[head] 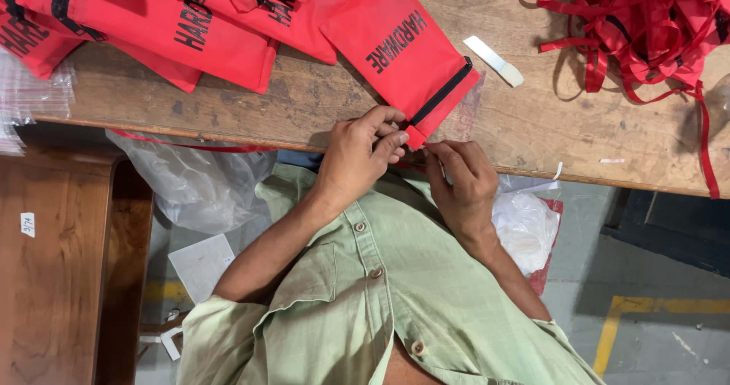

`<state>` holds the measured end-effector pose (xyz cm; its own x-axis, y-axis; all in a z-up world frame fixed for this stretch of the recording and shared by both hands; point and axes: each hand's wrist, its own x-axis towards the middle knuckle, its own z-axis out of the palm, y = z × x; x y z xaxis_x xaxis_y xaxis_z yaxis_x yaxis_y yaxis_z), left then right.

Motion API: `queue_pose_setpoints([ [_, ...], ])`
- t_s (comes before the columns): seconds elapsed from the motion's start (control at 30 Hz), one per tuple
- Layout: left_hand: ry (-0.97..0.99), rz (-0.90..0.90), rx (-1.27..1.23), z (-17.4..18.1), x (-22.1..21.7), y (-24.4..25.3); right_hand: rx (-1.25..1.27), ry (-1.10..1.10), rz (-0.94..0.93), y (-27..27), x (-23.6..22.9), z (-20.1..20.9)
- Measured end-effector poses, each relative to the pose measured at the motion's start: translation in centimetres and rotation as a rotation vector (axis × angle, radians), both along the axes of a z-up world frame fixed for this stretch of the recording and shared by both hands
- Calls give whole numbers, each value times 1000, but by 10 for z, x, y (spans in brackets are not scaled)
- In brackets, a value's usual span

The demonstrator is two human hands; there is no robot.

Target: The person sits at a workbench and threads red ribbon through the zipper sliders of red zippered pouches, pulling the ribbon through and knotting it to form a pull tab, then sets the finished pouch on a pile and picks up the next pouch.

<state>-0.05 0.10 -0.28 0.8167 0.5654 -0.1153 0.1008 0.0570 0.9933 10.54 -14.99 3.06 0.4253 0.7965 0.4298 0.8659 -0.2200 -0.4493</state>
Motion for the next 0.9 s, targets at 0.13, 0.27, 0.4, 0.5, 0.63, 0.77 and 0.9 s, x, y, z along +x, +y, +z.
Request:
queue_pose_setpoints([
  [0.13,4,-1,-4,1,0,1,3,64,32,-1,1,-4],
  [0.27,23,-5,-3,2,0,1,-37,129,-7,-7,5,-17],
  [0.4,16,19,-19,-2,1,1,-69,147,-30,-9,8,-24],
  [0.5,3,42,-43,1,4,5,-83,134,-24,-7,9,-24],
  [0.63,-9,49,-56,4,6,5,-68,145,-4,-6,9,-23],
  [0.77,-76,170,181,6,1,0,-77,161,40,-6,8,-21],
  [0.9,-193,346,630,16,-10,-4,-122,208,106,4,5,-15],
])
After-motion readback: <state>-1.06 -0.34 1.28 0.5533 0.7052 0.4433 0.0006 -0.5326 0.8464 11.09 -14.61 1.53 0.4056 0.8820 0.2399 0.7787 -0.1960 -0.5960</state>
